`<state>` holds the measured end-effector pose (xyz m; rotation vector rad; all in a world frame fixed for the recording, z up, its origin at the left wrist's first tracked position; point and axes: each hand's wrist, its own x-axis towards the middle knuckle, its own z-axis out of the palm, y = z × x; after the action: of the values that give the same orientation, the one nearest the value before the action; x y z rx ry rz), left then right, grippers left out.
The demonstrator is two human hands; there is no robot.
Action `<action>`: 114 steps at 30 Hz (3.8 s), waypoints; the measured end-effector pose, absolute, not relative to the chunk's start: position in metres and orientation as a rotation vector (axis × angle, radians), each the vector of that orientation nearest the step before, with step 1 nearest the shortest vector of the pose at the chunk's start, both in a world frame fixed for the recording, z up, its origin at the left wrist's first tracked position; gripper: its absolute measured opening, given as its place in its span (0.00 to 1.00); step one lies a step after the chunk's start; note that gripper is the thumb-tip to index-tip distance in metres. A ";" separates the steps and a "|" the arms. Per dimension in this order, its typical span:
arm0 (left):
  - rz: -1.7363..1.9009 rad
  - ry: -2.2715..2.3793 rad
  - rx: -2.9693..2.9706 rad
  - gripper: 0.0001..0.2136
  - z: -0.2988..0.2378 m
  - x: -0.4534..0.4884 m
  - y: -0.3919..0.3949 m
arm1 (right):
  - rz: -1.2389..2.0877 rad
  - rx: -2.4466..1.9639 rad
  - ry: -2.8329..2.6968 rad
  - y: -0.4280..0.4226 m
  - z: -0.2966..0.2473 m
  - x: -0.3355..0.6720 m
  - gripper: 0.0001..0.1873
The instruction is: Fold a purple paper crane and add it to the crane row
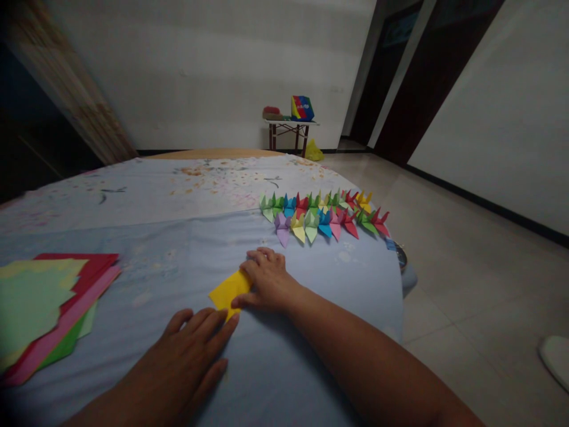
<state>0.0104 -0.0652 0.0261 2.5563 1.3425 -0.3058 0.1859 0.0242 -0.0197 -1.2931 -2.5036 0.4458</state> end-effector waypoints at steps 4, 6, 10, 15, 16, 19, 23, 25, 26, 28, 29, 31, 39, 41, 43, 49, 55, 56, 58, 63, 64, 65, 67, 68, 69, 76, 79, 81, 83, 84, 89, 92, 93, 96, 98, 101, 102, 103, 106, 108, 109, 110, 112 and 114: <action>-0.336 1.351 2.539 0.22 0.026 0.011 -0.065 | 0.452 -1.326 -2.481 0.026 -0.020 0.186 0.36; -0.334 1.346 2.531 0.22 0.026 0.011 -0.065 | 0.458 -1.331 -2.471 0.027 -0.020 0.187 0.35; -0.258 1.289 2.524 0.23 0.024 0.008 -0.062 | 0.480 -1.348 -2.435 0.029 -0.019 0.189 0.29; -0.211 1.263 2.497 0.23 0.025 0.004 -0.061 | 0.530 -1.391 -2.380 0.033 -0.019 0.189 0.24; -0.207 1.261 2.496 0.23 0.025 0.004 -0.061 | 0.542 -1.401 -2.370 0.034 -0.018 0.189 0.24; -0.191 1.256 2.500 0.23 0.023 0.003 -0.062 | 0.576 -1.415 -2.352 0.035 -0.018 0.190 0.22; -0.172 1.250 2.511 0.23 0.022 0.003 -0.062 | 0.610 -1.419 -2.324 0.038 -0.020 0.191 0.18; -0.182 1.249 2.508 0.23 0.023 0.003 -0.061 | 0.600 -1.422 -2.310 0.039 -0.021 0.192 0.16; -0.190 1.251 2.505 0.23 0.024 0.004 -0.061 | 0.590 -1.422 -2.309 0.040 -0.022 0.192 0.16; -0.193 1.253 2.506 0.23 0.025 0.004 -0.061 | 0.575 -1.418 -2.314 0.039 -0.022 0.192 0.17; -0.187 1.252 2.510 0.23 0.026 0.004 -0.061 | 0.573 -1.413 -2.317 0.039 -0.022 0.191 0.17; -0.169 1.244 2.520 0.23 0.026 0.004 -0.062 | 0.570 -1.399 -2.321 0.037 -0.021 0.191 0.19; -0.147 1.236 2.538 0.23 0.026 0.003 -0.061 | 0.491 -1.384 -2.359 0.035 -0.023 0.189 0.21; -0.170 1.240 2.533 0.24 0.025 0.003 -0.061 | 0.494 -1.387 -2.357 0.036 -0.024 0.189 0.20; -0.175 1.245 2.531 0.24 0.025 0.003 -0.062 | 0.501 -1.396 -2.355 0.035 -0.024 0.189 0.19; -0.171 1.240 2.536 0.24 0.024 0.001 -0.063 | 0.532 -1.433 -2.349 0.037 -0.022 0.188 0.20; -0.124 1.226 2.564 0.24 0.020 -0.001 -0.064 | 0.569 -1.406 -2.371 0.042 -0.022 0.192 0.21; -0.119 1.226 2.568 0.24 0.019 -0.002 -0.064 | 0.569 -1.393 -2.373 0.043 -0.022 0.193 0.21; -0.115 1.229 2.573 0.24 0.019 -0.002 -0.064 | 0.565 -1.374 -2.375 0.045 -0.023 0.195 0.21; -0.159 1.226 2.563 0.25 0.024 0.000 -0.063 | 0.606 -1.301 -2.329 0.049 -0.020 0.200 0.12; -0.154 1.227 2.561 0.25 0.025 0.000 -0.063 | 0.627 -1.274 -2.313 0.049 -0.020 0.201 0.10; -0.139 1.226 2.561 0.24 0.025 0.000 -0.063 | 0.643 -1.253 -2.300 0.049 -0.019 0.201 0.09; -0.093 1.224 2.563 0.24 0.024 -0.001 -0.063 | 0.651 -1.245 -2.292 0.048 -0.019 0.202 0.10; -0.076 1.221 2.562 0.24 0.023 -0.001 -0.063 | 0.643 -1.258 -2.298 0.048 -0.020 0.202 0.12; -0.069 1.219 2.562 0.24 0.022 -0.002 -0.063 | 0.629 -1.280 -2.306 0.047 -0.020 0.201 0.14; -0.048 1.215 2.574 0.24 0.018 -0.005 -0.063 | 0.591 -1.354 -2.351 0.048 -0.022 0.200 0.17; -0.081 1.221 2.574 0.24 0.018 -0.004 -0.063 | 0.612 -1.349 -2.336 0.047 -0.021 0.199 0.13; -0.093 1.224 2.577 0.24 0.019 -0.003 -0.064 | 0.585 -1.365 -2.316 0.046 -0.021 0.196 0.16; -0.091 1.225 2.581 0.25 0.019 -0.003 -0.065 | 0.527 -1.392 -2.308 0.044 -0.023 0.193 0.20; -0.092 1.225 2.584 0.25 0.019 -0.003 -0.065 | 0.502 -1.402 -2.309 0.044 -0.023 0.192 0.21; -0.088 1.237 2.619 0.24 0.016 -0.001 -0.063 | 0.489 -1.369 -2.253 0.046 -0.020 0.196 0.10; 0.008 1.252 2.651 0.21 0.008 0.002 -0.061 | 0.504 -1.345 -2.239 0.044 -0.011 0.200 0.10; 0.057 1.249 2.665 0.21 0.004 0.003 -0.061 | 0.523 -1.331 -2.273 0.042 -0.008 0.200 0.11; 0.218 1.212 2.697 0.22 -0.004 0.004 -0.058 | 0.530 -1.270 -2.419 0.037 -0.006 0.197 0.10; 0.307 1.191 2.691 0.22 -0.005 0.002 -0.052 | 0.495 -1.246 -2.455 0.037 -0.008 0.193 0.10; 0.392 1.257 2.652 0.19 0.002 -0.006 -0.039 | 0.453 -1.226 -2.460 0.039 -0.015 0.186 0.10; 0.410 1.292 2.643 0.18 0.006 -0.009 -0.034 | 0.442 -1.218 -2.462 0.041 -0.017 0.184 0.09; 0.396 1.298 2.642 0.18 0.009 -0.013 -0.029 | 0.434 -1.208 -2.462 0.041 -0.019 0.182 0.09; 0.298 1.230 2.660 0.16 0.015 -0.023 -0.019 | 0.436 -1.141 -2.475 0.041 -0.019 0.179 0.09; 0.227 1.174 2.659 0.16 0.016 -0.029 -0.016 | 0.461 -1.062 -2.508 0.039 -0.016 0.182 0.10; 0.207 1.153 2.655 0.16 0.016 -0.031 -0.015 | 0.480 -1.017 -2.533 0.038 -0.013 0.185 0.11; 0.197 1.138 2.648 0.17 0.016 -0.033 -0.015 | 0.508 -0.970 -2.561 0.036 -0.011 0.188 0.12; 0.187 1.109 2.635 0.18 0.017 -0.037 -0.015 | 0.572 -0.915 -2.603 0.033 -0.006 0.194 0.18; 0.185 1.091 2.626 0.16 0.018 -0.038 -0.014 | 0.599 -0.903 -2.624 0.030 -0.003 0.197 0.25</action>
<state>-0.0379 -0.0145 0.0182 2.6257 1.0906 0.1852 0.1971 0.0303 -0.0032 -0.9033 -2.6240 0.5990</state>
